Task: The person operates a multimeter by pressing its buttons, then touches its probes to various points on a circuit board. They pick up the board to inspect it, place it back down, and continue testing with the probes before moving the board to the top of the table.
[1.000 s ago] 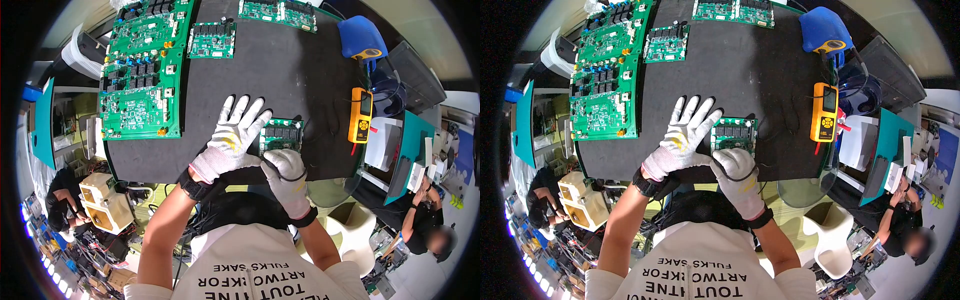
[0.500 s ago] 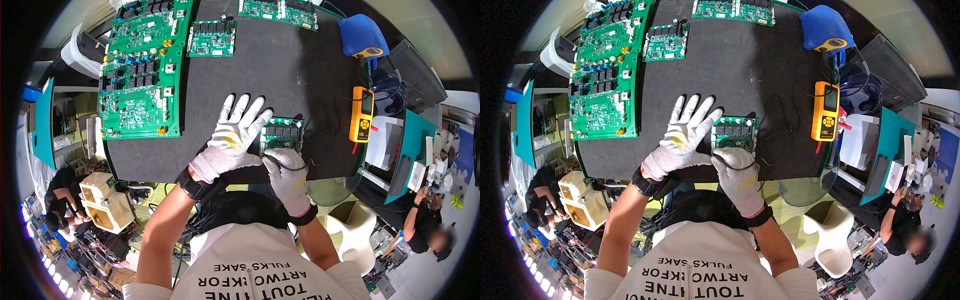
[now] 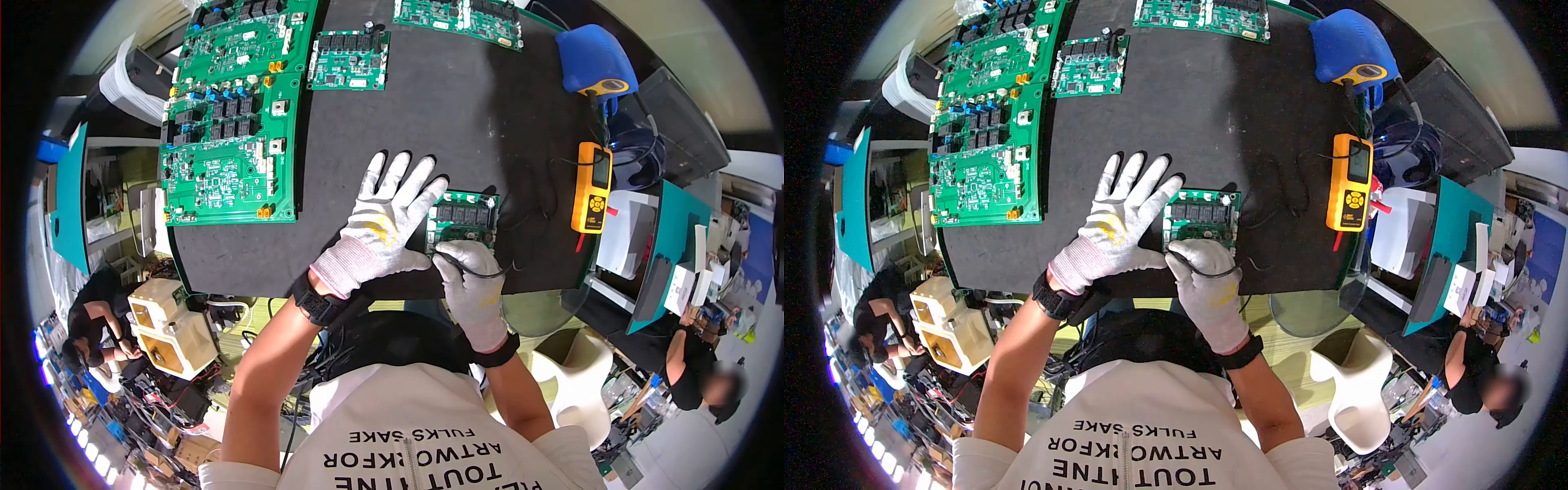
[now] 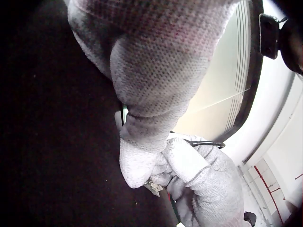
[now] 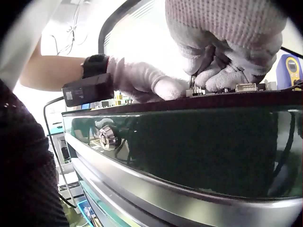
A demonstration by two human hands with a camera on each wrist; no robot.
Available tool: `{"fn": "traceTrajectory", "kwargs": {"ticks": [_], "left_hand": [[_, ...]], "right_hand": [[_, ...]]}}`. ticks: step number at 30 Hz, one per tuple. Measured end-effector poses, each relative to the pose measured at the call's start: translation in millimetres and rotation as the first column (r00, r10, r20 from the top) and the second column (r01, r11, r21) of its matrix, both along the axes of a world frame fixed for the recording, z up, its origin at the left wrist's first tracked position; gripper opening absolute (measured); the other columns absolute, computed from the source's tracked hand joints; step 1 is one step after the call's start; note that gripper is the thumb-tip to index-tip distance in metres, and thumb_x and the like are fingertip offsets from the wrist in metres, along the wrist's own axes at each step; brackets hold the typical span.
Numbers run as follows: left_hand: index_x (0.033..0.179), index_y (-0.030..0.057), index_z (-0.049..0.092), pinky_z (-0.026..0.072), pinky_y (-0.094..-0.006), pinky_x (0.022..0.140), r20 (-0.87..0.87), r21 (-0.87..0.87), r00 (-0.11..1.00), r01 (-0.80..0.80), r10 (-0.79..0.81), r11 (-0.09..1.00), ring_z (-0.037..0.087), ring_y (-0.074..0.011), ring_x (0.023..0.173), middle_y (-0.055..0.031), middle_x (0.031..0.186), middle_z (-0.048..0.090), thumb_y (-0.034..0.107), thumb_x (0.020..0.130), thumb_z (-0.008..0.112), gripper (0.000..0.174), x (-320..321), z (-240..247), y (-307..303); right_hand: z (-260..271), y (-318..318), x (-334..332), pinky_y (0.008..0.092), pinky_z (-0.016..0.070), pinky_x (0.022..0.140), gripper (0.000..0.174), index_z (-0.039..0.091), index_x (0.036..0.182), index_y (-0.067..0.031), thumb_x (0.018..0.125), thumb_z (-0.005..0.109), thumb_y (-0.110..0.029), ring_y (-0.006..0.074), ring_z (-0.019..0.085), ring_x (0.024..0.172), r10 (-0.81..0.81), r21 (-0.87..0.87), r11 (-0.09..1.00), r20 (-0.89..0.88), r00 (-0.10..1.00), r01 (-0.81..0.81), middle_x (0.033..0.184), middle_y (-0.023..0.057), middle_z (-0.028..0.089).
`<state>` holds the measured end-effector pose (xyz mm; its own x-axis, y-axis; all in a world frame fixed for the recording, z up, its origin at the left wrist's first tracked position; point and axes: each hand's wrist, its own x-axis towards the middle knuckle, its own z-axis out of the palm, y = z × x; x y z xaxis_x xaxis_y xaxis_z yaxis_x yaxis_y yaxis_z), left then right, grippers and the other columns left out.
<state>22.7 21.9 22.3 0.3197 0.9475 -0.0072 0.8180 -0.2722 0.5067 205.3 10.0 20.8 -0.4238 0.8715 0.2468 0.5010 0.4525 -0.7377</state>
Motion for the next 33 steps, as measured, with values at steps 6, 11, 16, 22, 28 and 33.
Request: {"fn": "traceTrajectory", "kwargs": {"ticks": [6,11,16,22,28,33], "left_hand": [[0.139,0.0139,0.031,0.0070,-0.0531,0.110,0.005,-0.004,1.000,-0.002,0.002,1.000,0.023,-0.0383,0.133,-0.0143,0.144,0.027,0.043,0.048,0.082,0.108,0.3,0.2,-0.4],[0.139,0.0140,0.031,0.0070,-0.0531,0.110,0.003,-0.012,1.000,-0.003,0.003,1.000,0.023,-0.0383,0.133,-0.0143,0.144,0.028,0.042,0.048,0.081,0.107,0.6,-0.5,-0.1],[0.139,0.0137,0.032,0.0068,-0.0529,0.110,0.010,0.013,1.000,-0.006,0.006,1.000,0.023,-0.0383,0.133,-0.0145,0.144,0.028,0.043,0.051,0.080,0.104,0.4,-3.8,-0.4],[0.138,0.0130,0.033,0.0067,-0.0523,0.110,0.001,0.013,1.000,-0.006,0.006,1.000,0.022,-0.0379,0.133,-0.0142,0.144,0.027,0.041,0.053,0.078,0.101,0.2,-1.6,-0.8],[0.140,0.0128,0.031,0.0051,-0.0514,0.111,-0.077,0.009,0.997,0.024,-0.024,1.000,0.019,-0.0372,0.135,-0.0140,0.146,0.025,0.051,0.057,0.074,0.101,-0.3,1.9,-0.5],[0.141,0.0130,0.028,0.0035,-0.0508,0.111,-0.094,0.047,0.995,0.036,-0.032,0.998,0.016,-0.0370,0.136,-0.0139,0.147,0.023,0.067,0.062,0.060,0.101,-2.7,0.3,-2.0]], "right_hand": [[-1.6,-0.5,-0.1,0.0394,0.0484,0.071,0.019,0.058,0.092,-0.0091,0.076,0.068,-0.012,0.0277,0.060,0.075,0.002,0.025,1.000,0.039,0.999,-0.003,0.083,0.0077,0.062],[0.0,0.1,-1.3,0.0393,0.0487,0.073,0.019,0.058,0.092,-0.0097,0.076,0.068,-0.012,0.0270,0.060,0.076,0.011,0.030,0.999,0.051,0.999,-0.013,0.084,0.0070,0.063],[1.0,0.0,-2.0,0.0395,0.0489,0.074,0.020,0.057,0.092,-0.0100,0.076,0.069,-0.012,0.0267,0.060,0.076,0.013,0.018,1.000,0.050,0.999,-0.014,0.084,0.0068,0.062],[3.3,2.2,0.5,0.0385,0.0493,0.072,0.019,0.059,0.092,-0.0100,0.076,0.068,-0.013,0.0273,0.059,0.075,0.039,-0.008,0.999,0.044,0.998,-0.039,0.083,0.0071,0.062],[11.9,5.3,4.7,0.0367,0.0500,0.071,0.017,0.064,0.091,-0.0088,0.075,0.069,-0.014,0.0265,0.061,0.080,0.079,-0.103,0.992,0.007,0.997,-0.078,0.087,0.0078,0.064],[7.1,12.2,11.8,0.0358,0.0504,0.071,0.021,0.065,0.097,-0.0102,0.077,0.069,-0.015,0.0251,0.063,0.081,0.132,-0.234,0.959,-0.139,0.981,-0.163,0.090,0.0075,0.065]]}}
